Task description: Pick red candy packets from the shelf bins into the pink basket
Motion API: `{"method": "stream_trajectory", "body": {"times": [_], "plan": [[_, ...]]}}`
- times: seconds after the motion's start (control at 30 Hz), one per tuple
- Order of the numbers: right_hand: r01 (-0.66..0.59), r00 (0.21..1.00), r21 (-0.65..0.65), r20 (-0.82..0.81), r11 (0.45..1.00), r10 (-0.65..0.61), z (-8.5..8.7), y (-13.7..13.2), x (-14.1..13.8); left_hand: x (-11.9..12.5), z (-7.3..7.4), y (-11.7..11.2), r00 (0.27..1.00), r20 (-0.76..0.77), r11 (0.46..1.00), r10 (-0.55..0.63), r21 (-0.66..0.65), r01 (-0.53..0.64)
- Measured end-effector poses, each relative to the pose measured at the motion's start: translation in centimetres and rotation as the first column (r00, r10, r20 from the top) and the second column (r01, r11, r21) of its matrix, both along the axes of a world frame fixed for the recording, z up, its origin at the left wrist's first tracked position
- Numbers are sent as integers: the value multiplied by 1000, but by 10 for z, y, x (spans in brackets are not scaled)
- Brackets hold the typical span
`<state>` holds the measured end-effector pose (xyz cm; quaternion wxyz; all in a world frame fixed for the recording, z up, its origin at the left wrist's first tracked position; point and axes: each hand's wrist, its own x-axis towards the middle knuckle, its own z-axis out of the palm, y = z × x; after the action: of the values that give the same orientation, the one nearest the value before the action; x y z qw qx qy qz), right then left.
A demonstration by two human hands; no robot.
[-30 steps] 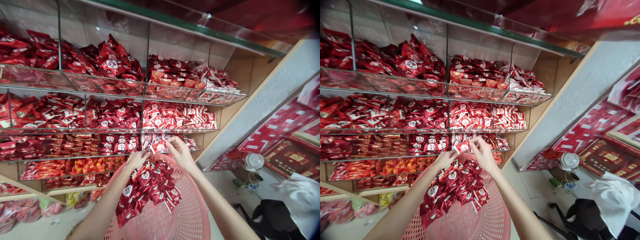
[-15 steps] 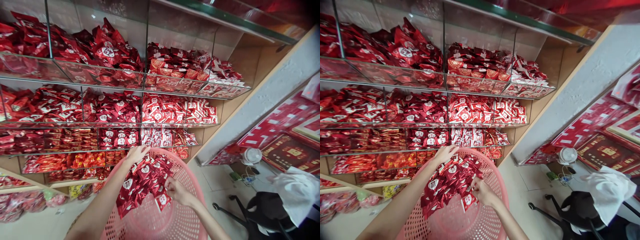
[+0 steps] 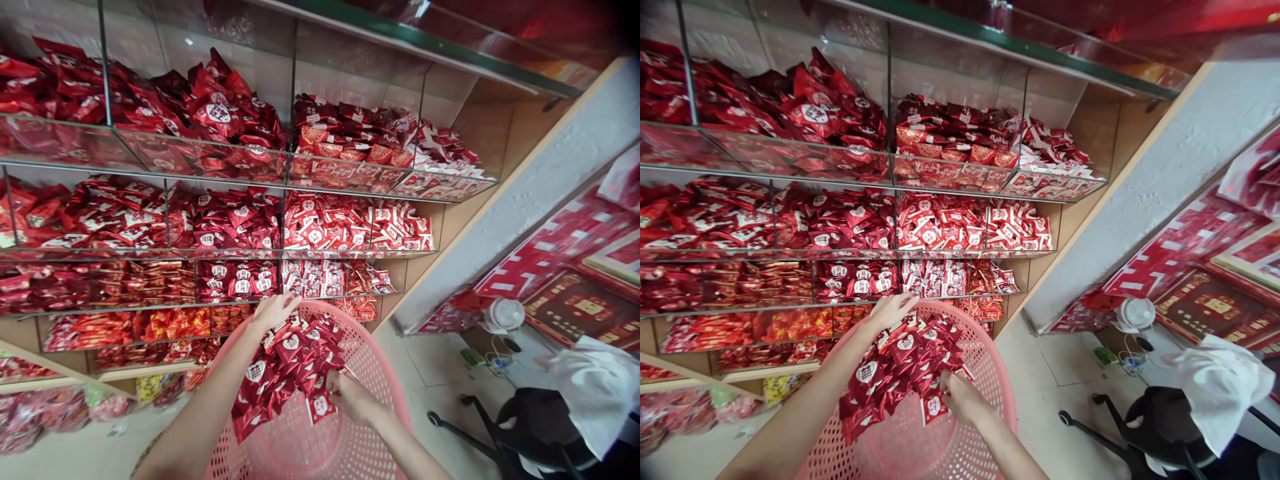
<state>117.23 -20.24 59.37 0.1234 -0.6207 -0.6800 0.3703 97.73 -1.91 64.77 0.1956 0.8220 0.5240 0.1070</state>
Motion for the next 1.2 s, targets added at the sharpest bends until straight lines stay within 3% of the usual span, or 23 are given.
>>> {"method": "stream_trajectory", "body": {"times": [0.17, 0.47, 0.57, 0.7, 0.77, 0.83, 0.9, 0.97, 1.03, 1.2], "plan": [[39, 999, 126, -16, 991, -37, 8, 4, 1, 0, 2, 0, 1000, 11, 1000, 0, -12, 0], [118, 990, 231, -107, 966, -95, 17, 8, 0, -1, 2, -2, 999, 27, 1000, 21, -12, -20], [111, 986, 280, -152, 954, -70, 45, 17, 1, -1, 2, -3, 999, 47, 1000, 22, -17, -21], [124, 980, 468, -196, 875, -34, 109, 44, 2, -2, 4, -4, 998, 65, 1000, 8, -25, -6], [133, 984, 597, -173, 791, -35, 142, 63, 2, -3, 5, -5, 998, 61, 999, 5, -32, -4], [137, 990, 746, -127, 651, -63, 170, 86, 2, -3, 6, -5, 999, 53, 999, 4, -34, -2], [100, 992, 850, -45, 518, -118, 190, 111, 2, -3, 5, -4, 999, 48, 1000, 1, -28, 0], [56, 977, 895, 41, 442, -207, 203, 135, 2, -3, 4, -3, 999, 49, 1000, -8, -13, 8], [24, 949, 904, 113, 427, -293, 210, 158, 2, -4, 2, -1, 998, 53, 1000, -17, 1, 17], [-10, 905, 876, 213, 482, -368, 219, 194, -1, -5, 0, 0, 999, 43, 1000, -9, 1, 8]]}}
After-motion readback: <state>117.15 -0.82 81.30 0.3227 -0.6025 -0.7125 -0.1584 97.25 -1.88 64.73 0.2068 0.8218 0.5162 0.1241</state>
